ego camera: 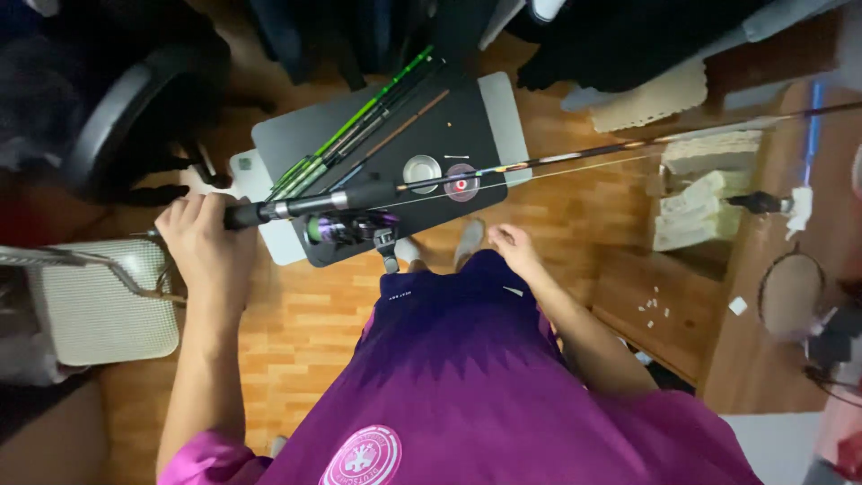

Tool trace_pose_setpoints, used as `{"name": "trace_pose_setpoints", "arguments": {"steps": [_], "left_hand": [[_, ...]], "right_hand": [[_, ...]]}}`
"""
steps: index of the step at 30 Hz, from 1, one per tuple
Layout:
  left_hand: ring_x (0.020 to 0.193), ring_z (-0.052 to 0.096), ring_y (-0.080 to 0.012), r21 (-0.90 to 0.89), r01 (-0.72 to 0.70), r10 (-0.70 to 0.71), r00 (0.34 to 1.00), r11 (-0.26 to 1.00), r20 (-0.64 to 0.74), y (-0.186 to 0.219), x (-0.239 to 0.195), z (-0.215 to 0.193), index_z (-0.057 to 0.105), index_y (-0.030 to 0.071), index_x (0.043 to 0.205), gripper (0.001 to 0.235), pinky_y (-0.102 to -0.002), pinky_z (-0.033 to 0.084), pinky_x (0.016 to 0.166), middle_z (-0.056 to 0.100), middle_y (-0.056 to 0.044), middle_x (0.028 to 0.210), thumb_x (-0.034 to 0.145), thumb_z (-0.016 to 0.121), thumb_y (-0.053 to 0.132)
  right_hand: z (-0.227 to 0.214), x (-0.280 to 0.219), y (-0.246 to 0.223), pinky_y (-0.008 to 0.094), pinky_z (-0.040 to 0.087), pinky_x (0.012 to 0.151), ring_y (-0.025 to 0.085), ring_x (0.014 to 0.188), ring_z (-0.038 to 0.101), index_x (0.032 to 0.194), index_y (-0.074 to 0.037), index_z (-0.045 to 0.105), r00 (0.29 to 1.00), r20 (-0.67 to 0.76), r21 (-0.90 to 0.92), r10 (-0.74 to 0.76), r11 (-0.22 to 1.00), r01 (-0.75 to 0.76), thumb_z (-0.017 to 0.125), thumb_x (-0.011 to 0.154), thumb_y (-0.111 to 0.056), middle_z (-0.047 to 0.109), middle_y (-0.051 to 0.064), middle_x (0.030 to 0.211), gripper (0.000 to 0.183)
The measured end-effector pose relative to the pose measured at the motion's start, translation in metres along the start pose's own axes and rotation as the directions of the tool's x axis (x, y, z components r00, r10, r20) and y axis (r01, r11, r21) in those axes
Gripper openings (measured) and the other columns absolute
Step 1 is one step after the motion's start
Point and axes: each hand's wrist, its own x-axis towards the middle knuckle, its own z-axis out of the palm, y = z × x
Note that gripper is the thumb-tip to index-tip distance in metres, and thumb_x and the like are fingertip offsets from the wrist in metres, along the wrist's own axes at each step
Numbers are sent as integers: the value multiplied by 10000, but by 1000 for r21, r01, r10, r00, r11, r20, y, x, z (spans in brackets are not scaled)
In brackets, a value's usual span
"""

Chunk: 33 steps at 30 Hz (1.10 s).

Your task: The person assembles a fishing rod by attaching a reel and threading the line through the guides. They then attach a swivel and a lure to the line. Finally, they hang the assembled rod on a hanger in a closet.

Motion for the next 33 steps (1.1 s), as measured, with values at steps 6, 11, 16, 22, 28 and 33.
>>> {"name": "trace_pose_setpoints", "arguments": {"steps": [6,11,16,22,28,33], "left_hand": [[807,599,-352,-13,44,-45,997,999,-64,95,2,-28,608,64,896,213,-454,434,743,627,-130,850,935,811,117],[758,696,-302,-372,265,-244,964,889,104,187,-6,-14,709,47,1082,276,-373,537,680,701,-134,855,832,784,137],[648,586,-165,-599,509,-265,853,619,451,271,-27,17,685,11,1062,248,-312,488,588,639,-63,740,874,760,154],[708,543,-164,-653,342,-71,912,676,403,334,-61,45,646,-2,1071,229,-322,472,627,596,-75,779,913,742,132],[651,586,-175,-660,171,243,839,731,486,363,-69,66,575,23,1065,343,-350,482,588,614,-81,750,886,793,218],[508,533,-159,-650,182,343,729,737,592,384,-48,61,598,37,1051,364,-347,457,502,556,-64,596,862,812,263]], "right_hand": [[19,-44,-162,231,496,675,77,737,610,987,-9,687,928,-143,354,-344,858,372,542,1047,-131,682,18,836,199],[-7,-49,-150,257,511,632,118,677,627,898,20,634,915,-78,446,-396,807,387,542,1058,-110,656,59,766,225],[-31,-70,-120,275,530,589,133,644,640,921,-16,643,950,-196,636,-243,706,311,449,1026,-159,676,51,775,262],[-88,-117,-115,275,524,601,131,659,632,888,-42,647,951,-281,721,-128,625,298,371,1038,-182,674,39,762,344],[-118,-131,-56,269,460,576,109,633,578,847,-40,637,862,-493,608,-119,662,439,433,1095,-196,630,27,739,357],[-121,-151,-56,267,417,527,95,578,535,832,-42,613,771,-635,533,-58,690,490,446,1118,-241,593,19,685,386]]}}
